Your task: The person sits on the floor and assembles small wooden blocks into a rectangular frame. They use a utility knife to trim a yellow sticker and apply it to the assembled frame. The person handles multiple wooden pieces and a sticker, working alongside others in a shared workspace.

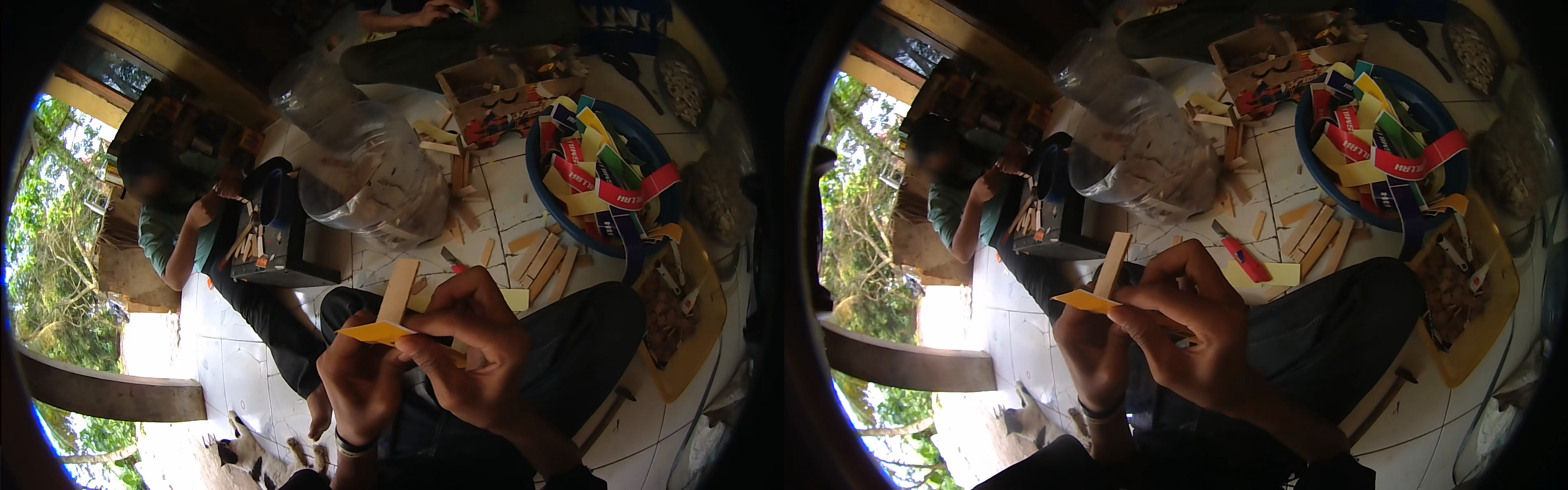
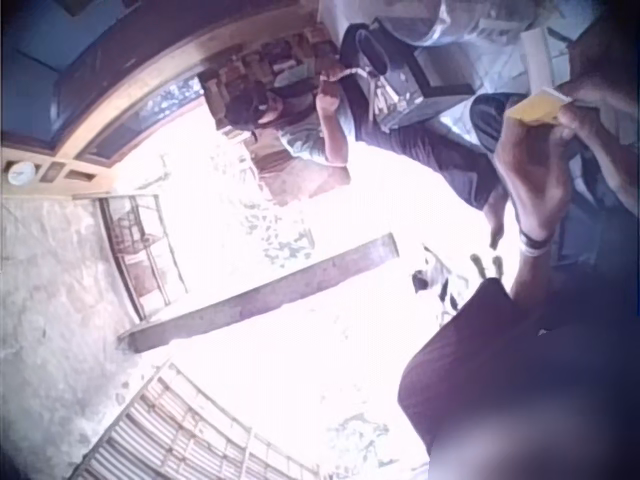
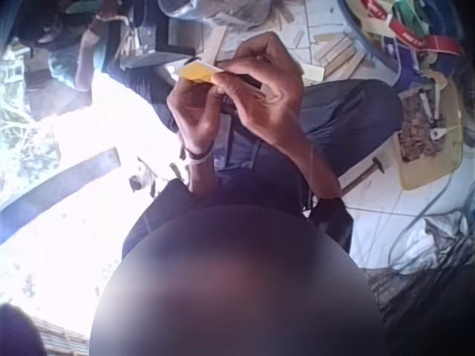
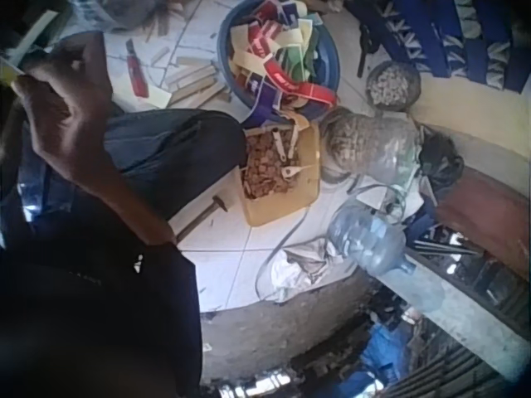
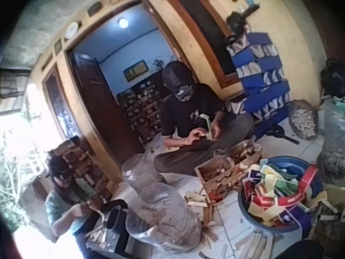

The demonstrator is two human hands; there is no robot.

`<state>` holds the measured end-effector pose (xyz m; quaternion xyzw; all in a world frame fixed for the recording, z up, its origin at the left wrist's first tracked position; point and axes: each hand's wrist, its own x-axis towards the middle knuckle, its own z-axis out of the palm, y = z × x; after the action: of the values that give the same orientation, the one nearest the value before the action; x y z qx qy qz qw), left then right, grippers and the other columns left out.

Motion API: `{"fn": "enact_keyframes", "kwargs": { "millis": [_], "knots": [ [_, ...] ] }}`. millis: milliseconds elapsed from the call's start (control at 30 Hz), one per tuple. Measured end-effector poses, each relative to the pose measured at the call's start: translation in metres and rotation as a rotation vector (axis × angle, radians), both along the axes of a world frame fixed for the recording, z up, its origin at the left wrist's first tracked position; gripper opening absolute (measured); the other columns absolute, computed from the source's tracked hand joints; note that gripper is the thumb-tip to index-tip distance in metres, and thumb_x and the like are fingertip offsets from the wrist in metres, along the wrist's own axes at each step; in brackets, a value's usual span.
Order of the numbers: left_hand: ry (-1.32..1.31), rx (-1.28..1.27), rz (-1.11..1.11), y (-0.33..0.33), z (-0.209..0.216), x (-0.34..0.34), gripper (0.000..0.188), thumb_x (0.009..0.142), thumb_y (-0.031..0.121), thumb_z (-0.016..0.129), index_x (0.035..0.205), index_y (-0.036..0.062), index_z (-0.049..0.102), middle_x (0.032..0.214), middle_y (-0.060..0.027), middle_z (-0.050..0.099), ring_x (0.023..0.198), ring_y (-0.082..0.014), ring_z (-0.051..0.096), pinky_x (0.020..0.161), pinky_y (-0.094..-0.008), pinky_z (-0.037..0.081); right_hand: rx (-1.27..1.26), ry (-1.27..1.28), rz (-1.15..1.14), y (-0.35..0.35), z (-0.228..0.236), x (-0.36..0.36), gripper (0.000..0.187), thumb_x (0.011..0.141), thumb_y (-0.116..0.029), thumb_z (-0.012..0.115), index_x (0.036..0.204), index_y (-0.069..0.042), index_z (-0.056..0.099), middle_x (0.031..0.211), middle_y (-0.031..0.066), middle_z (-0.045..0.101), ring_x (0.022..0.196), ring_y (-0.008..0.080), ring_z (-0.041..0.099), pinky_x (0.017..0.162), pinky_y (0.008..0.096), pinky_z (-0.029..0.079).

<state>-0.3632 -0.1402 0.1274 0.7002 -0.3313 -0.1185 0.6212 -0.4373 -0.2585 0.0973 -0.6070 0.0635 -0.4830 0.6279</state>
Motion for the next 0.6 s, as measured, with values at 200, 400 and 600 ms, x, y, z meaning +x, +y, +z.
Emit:
{"fn": "enact_keyframes", "kwargs": {
  "millis": [200,400,600],
  "knots": [
    [-0.109,-0.034,0.095,-0.001,0.000,0.002,0.022,0.095,0.008,0.073,0.110,-0.0031,0.061,0.099,-0.0061,0.067,0.092,-0.0122,0.062,0.084,-0.0261,0.047,-0.055,0.098,-0.002,-0.003,0.001,0.002,0.023,0.078,-0.011,0.087,0.100,-0.008,0.081,0.085,-0.0005,0.055,0.075,0.0101,0.052,0.066,0.0267,0.039],
    [-0.120,-0.087,0.202,0.003,0.001,0.009,0.026,0.101,0.014,0.065,0.118,-0.0037,0.054,0.100,-0.0099,0.065,0.091,-0.0141,0.061,0.082,-0.0282,0.049,-0.185,0.168,0.005,-0.009,-0.012,0.007,0.024,0.077,-0.011,0.086,0.100,-0.009,0.081,0.083,0.0000,0.054,0.077,0.0131,0.053,0.067,0.0296,0.039],
    [-0.062,-0.203,0.292,0.006,0.010,0.022,0.029,0.096,0.012,0.072,0.116,-0.0033,0.057,0.096,-0.0113,0.068,0.089,-0.0160,0.066,0.084,-0.0288,0.051,-0.189,0.209,0.073,-0.003,-0.023,0.015,0.022,0.078,-0.011,0.085,0.098,-0.005,0.078,0.086,0.0021,0.053,0.080,0.0168,0.053,0.071,0.0342,0.041]
  ]
}}
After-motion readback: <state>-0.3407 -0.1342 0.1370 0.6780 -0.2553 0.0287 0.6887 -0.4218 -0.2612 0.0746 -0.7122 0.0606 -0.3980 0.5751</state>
